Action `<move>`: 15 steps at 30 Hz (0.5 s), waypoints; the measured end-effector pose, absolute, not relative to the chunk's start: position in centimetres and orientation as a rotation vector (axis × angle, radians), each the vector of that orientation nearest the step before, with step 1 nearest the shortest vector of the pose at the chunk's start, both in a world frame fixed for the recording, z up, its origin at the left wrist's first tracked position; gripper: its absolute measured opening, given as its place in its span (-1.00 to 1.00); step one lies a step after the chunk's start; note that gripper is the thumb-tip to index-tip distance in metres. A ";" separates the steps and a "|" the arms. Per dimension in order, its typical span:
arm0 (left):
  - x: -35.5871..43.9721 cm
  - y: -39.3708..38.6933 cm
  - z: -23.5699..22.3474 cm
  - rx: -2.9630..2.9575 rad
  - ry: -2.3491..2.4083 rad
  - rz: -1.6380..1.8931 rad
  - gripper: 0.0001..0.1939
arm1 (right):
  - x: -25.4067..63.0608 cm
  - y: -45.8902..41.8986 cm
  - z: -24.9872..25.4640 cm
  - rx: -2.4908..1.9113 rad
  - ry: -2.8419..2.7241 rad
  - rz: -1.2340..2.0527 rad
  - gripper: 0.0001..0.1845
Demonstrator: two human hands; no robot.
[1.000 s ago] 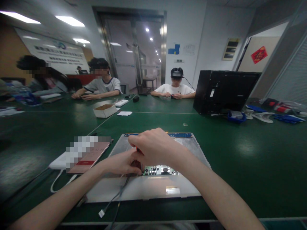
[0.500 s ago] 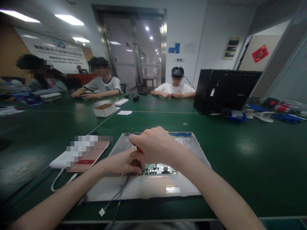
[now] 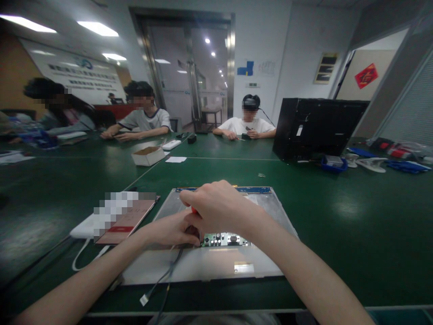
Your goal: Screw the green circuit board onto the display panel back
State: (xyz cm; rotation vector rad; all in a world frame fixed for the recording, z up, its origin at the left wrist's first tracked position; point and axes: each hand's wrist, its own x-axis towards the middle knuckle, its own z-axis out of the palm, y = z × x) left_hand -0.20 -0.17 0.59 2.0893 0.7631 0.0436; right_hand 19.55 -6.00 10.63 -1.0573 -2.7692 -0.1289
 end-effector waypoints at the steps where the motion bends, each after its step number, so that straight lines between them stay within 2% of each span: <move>1: -0.2 -0.1 0.6 2.089 0.765 0.039 -0.91 | 19.5 -5.9 10.6 -1.058 -2.765 -0.144 -0.84; 15: 0.0 -0.2 1.0 2.132 0.748 0.042 -0.94 | 20.1 -6.0 11.1 -1.060 -2.707 -0.115 -0.80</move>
